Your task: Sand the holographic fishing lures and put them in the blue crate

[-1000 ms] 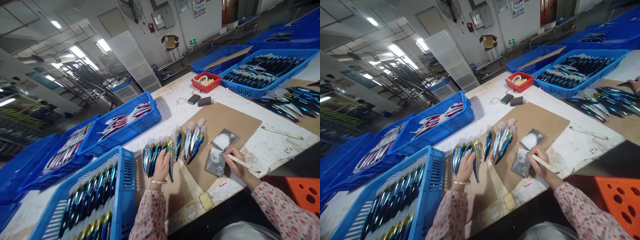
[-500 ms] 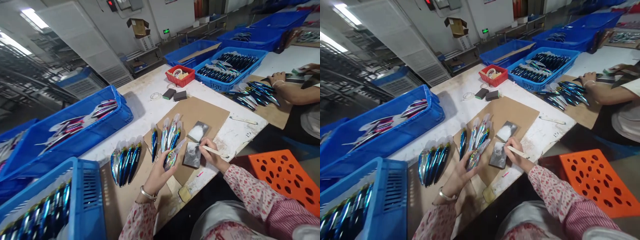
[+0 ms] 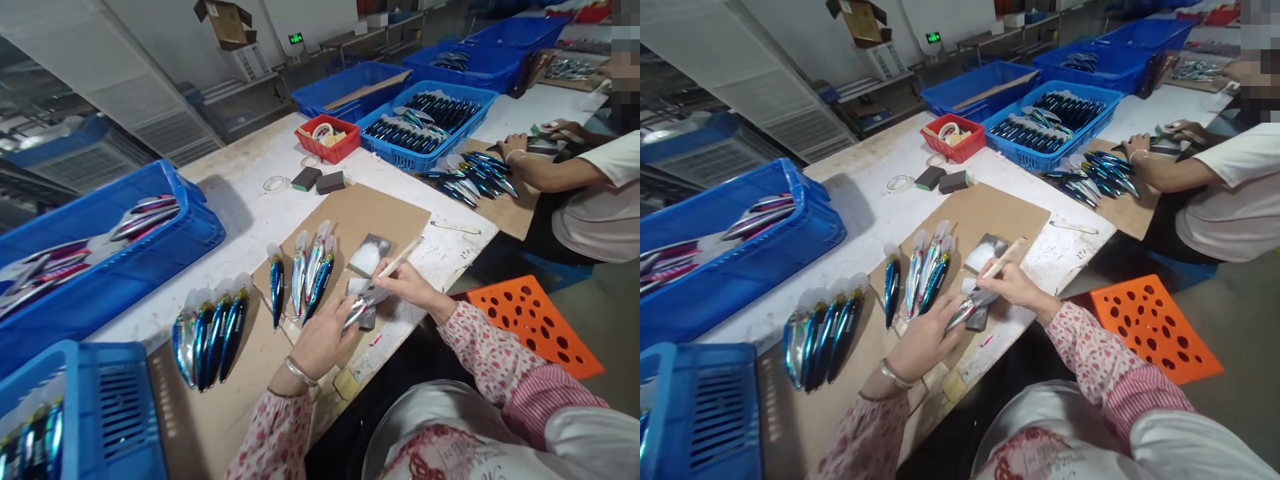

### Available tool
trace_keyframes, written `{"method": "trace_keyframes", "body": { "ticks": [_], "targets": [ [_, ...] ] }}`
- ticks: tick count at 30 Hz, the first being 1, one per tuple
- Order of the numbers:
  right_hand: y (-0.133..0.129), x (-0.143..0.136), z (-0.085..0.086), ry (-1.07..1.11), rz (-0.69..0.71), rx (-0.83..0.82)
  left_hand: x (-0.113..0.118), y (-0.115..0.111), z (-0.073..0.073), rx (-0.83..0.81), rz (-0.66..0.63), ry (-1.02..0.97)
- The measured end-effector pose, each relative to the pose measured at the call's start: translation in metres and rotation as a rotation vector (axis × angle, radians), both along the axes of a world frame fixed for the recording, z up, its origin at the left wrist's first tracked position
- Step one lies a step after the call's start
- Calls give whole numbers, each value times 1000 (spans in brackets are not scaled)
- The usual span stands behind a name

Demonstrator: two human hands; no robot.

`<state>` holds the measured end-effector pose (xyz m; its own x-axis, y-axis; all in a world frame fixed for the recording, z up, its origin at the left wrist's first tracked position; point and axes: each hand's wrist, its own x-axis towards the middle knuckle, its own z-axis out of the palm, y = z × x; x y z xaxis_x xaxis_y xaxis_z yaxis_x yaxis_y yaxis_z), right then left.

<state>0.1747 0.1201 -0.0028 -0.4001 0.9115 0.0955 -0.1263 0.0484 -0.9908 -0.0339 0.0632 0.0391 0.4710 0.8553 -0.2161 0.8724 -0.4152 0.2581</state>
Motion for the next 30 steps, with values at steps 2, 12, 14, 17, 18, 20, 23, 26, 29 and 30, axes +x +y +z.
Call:
{"method": "trace_keyframes", "body": {
  "ticks": [2, 12, 14, 17, 18, 20, 23, 26, 29, 30],
  "targets": [
    [4, -3, -2, -37, 60, 14, 6, 3, 0, -12, -22, 67],
    [12, -12, -5, -454, 157, 223, 10, 7, -3, -11, -15, 203],
    [12, -13, -5, -479, 170, 238, 9, 8, -3, -22, -20, 178],
    [13, -13, -7, -504, 191, 248, 8, 10, -3, -38, -21, 140],
    [13, -14, -8, -507, 195, 247, 8, 10, -2, -45, -21, 137],
    [13, -14, -9, -509, 199, 235, 8, 11, -1, -59, -22, 137],
    [12, -14, -11, -502, 202, 219, 9, 11, 1, -74, -22, 134],
    [12, -14, -11, -494, 200, 224, 9, 11, 1, -72, -14, 128],
    [12, -15, -11, -498, 184, 220, 8, 11, 0, -62, -21, 111],
    [12, -15, -11, -499, 181, 218, 8, 11, -1, -59, -23, 106]
  ]
}}
